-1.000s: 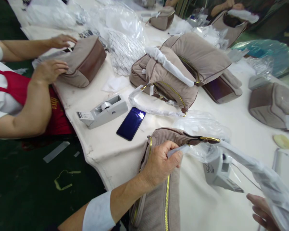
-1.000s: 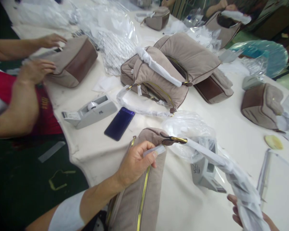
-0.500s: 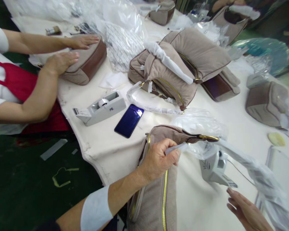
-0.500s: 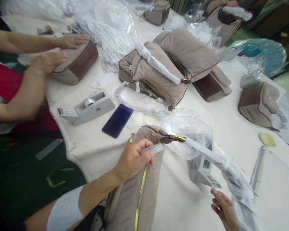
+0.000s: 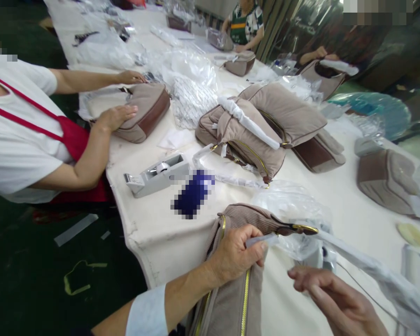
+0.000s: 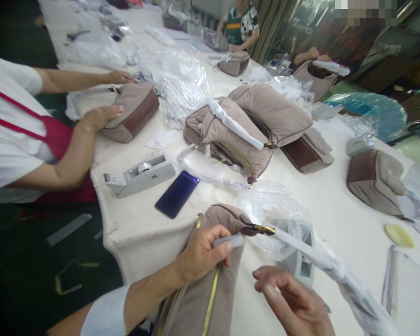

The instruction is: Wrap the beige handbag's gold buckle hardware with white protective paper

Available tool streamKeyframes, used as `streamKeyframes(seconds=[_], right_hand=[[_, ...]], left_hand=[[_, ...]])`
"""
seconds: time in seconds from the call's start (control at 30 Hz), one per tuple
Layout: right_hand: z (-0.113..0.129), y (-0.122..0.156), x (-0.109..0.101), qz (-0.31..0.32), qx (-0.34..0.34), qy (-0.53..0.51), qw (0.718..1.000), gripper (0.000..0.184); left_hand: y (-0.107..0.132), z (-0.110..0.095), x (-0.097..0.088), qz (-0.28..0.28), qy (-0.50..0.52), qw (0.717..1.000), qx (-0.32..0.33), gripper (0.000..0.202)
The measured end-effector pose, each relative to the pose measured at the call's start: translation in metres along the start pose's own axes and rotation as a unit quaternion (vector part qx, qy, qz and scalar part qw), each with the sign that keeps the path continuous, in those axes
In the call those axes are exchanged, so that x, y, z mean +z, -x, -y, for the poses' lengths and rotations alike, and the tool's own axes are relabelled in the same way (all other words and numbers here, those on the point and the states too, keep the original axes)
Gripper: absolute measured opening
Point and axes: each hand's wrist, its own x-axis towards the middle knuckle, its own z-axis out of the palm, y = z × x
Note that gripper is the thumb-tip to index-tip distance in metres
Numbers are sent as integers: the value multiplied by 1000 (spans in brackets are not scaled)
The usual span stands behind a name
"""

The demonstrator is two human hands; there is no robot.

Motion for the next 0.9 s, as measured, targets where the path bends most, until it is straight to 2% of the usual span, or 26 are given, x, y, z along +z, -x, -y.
streamKeyframes(seconds=[0.1,0.17,0.23,0.43,0.57,0.73,0.9], right_hand=[[48,-22,28,33,-30,7,999,29],[64,-31,37,53,-30,21,998,32],[69,-36,39,68,-19,43,997,34],[56,-46,35,49,0,93,995,36],[49,-50,39,31,2,94,995,39],[35,-54,44,-17,-9,94,995,37],[27,-52,39,56,-38,31,997,32]], left_hand=[[0,-1,-1,-4,2,1000,-5,24],[1,-1,-2,-5,2,1000,-11,23],[0,-2,-2,-5,0,1000,-15,23],[-2,1,-3,-4,12,1000,-22,21],[-2,5,-4,2,13,1000,-15,19],[-4,4,-6,7,4,1000,-13,19],[-4,-3,0,35,162,983,-75,35]])
